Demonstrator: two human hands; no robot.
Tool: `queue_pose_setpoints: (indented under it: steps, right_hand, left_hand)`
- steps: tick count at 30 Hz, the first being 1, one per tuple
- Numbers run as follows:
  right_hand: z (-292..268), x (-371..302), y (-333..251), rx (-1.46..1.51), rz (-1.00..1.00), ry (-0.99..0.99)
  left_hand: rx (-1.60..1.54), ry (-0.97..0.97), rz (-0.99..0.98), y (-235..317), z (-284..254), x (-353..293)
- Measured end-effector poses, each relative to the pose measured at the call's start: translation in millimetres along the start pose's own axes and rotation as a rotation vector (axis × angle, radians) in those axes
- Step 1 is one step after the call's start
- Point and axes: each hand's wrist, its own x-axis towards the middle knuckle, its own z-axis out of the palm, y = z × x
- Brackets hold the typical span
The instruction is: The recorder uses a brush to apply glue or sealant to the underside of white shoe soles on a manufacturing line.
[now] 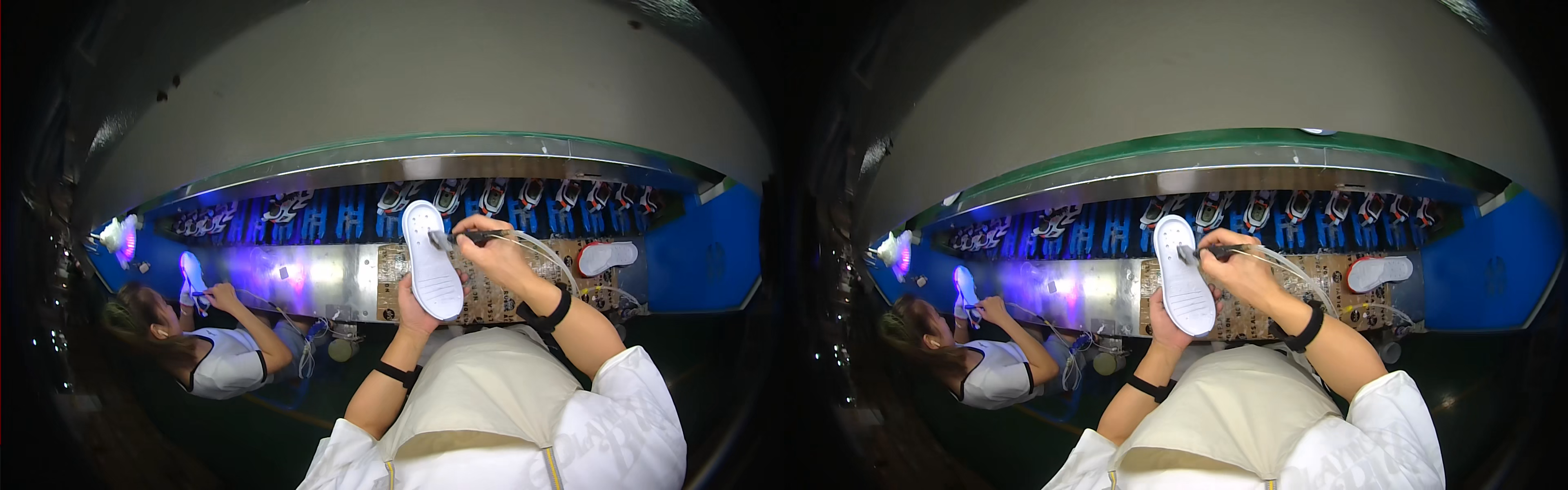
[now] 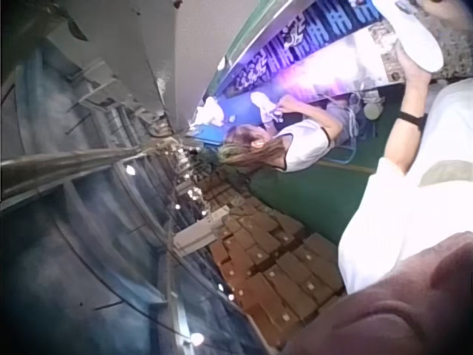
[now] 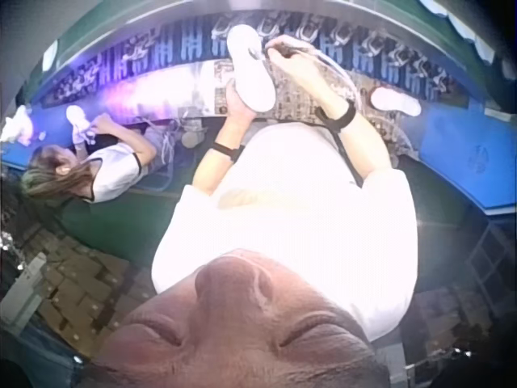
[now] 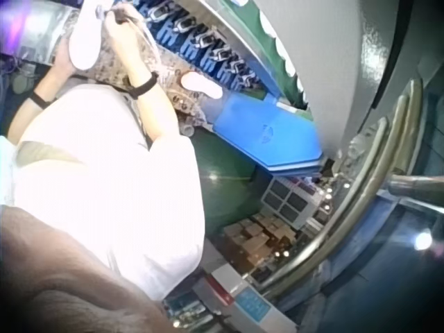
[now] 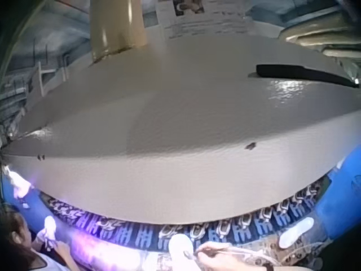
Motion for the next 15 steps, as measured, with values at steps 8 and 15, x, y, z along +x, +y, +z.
queue_pose_setpoints:
  steps: [8,15]
  right_hand:
    - [1,-34,-6,-0.421,-0.754,-0.249]
    - [-37,-32,-61,-0.287,-0.695,-0.452]
  left_hand:
    - [0.207,0.000,0.270,7,43,-3]
    - [0.113,-0.162,0.203,13,68,-24]
